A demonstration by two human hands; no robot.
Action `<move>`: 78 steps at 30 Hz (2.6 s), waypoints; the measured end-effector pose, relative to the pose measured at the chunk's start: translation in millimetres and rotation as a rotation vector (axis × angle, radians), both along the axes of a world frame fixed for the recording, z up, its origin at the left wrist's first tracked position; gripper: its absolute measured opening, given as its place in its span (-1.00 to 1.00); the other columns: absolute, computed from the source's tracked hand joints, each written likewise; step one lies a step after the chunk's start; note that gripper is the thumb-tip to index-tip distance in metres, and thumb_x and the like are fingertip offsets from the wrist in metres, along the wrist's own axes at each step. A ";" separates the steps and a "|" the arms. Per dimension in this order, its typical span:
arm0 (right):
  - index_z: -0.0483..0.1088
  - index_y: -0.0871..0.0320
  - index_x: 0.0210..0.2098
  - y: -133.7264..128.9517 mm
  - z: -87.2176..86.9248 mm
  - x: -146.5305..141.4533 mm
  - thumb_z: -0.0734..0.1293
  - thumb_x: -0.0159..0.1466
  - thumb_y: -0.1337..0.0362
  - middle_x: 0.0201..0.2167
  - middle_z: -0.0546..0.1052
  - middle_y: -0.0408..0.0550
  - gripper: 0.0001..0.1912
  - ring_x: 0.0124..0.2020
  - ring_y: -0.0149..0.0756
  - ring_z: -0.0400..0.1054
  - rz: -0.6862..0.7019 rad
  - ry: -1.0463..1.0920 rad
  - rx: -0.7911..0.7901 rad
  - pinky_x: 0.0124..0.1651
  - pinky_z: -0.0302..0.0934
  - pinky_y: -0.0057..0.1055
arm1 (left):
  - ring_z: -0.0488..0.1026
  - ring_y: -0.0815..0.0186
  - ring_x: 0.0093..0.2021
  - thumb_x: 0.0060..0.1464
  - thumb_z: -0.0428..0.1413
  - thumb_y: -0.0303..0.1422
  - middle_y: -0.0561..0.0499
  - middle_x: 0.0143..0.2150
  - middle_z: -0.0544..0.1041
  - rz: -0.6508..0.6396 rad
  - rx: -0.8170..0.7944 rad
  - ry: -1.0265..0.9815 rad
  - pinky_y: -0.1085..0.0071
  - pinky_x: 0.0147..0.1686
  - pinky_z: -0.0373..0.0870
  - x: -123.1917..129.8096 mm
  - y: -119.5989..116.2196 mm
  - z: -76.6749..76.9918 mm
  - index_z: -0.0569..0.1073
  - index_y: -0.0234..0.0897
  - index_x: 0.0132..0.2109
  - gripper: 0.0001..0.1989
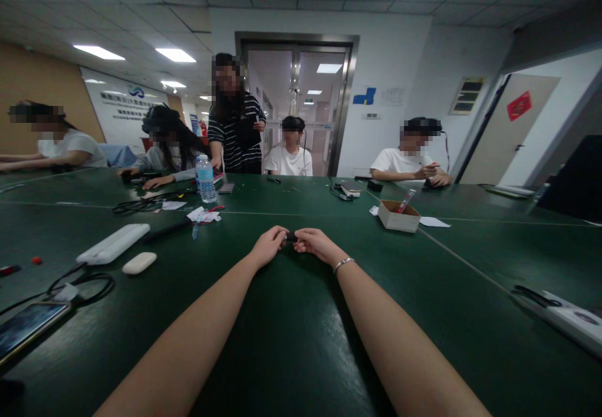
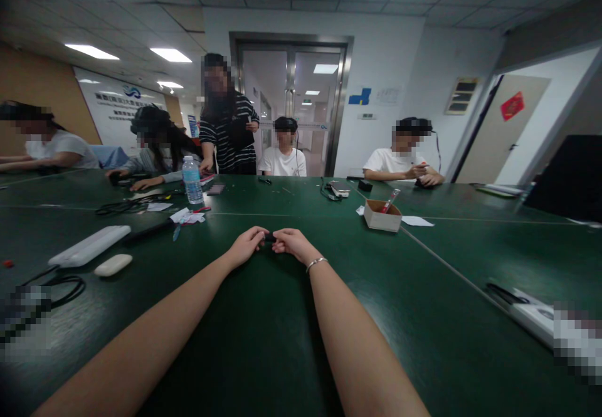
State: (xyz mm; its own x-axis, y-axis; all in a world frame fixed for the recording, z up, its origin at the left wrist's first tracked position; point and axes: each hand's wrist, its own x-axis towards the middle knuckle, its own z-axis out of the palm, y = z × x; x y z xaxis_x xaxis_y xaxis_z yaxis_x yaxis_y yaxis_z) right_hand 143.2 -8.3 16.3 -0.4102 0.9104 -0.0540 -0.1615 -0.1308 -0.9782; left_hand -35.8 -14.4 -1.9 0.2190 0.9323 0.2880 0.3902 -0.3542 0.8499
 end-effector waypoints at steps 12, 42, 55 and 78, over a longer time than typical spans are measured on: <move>0.33 0.37 -0.34 1.0 -1.0 0.2 0.29 0.24 0.43 -0.57 0.46 0.05 -0.93 -0.60 -0.41 0.38 0.001 -0.013 0.009 -0.50 0.35 -0.56 | 0.34 0.39 -0.40 0.09 -0.10 -0.20 0.00 -0.35 0.42 -0.002 -0.034 0.007 0.46 -0.37 0.28 0.2 -2.4 2.9 0.38 -0.27 -0.10 -0.67; 0.32 0.37 -0.33 -2.0 1.7 -0.2 0.23 0.27 0.48 -0.58 0.46 0.05 -0.93 -0.61 -0.43 0.38 0.014 -0.009 0.014 -0.50 0.35 -0.58 | 0.35 0.38 -0.35 0.08 -0.10 -0.25 0.02 -0.31 0.43 -0.004 0.012 -0.002 0.47 -0.37 0.27 -1.3 4.6 -4.2 0.38 -0.23 -0.12 -0.71; 0.32 0.37 -0.33 -1.4 1.6 -1.6 0.25 0.26 0.47 -0.60 0.46 0.05 -0.95 -0.63 -0.43 0.37 0.001 -0.003 -0.004 -0.52 0.34 -0.58 | 0.34 0.37 -0.39 0.10 -0.13 -0.19 0.02 -0.36 0.43 -0.005 -0.001 0.018 0.46 -0.39 0.27 -1.8 4.1 -2.8 0.38 -0.26 -0.10 -0.66; 0.33 0.37 -0.33 -0.3 0.0 -0.9 0.26 0.25 0.47 -0.58 0.46 0.06 -0.96 -0.62 -0.42 0.38 0.006 -0.006 0.003 -0.51 0.35 -0.57 | 0.37 0.35 -0.25 0.05 -0.05 -0.33 0.01 -0.23 0.44 0.008 0.062 0.017 0.44 -0.24 0.30 -1.6 8.3 -6.3 0.38 -0.23 -0.11 -0.74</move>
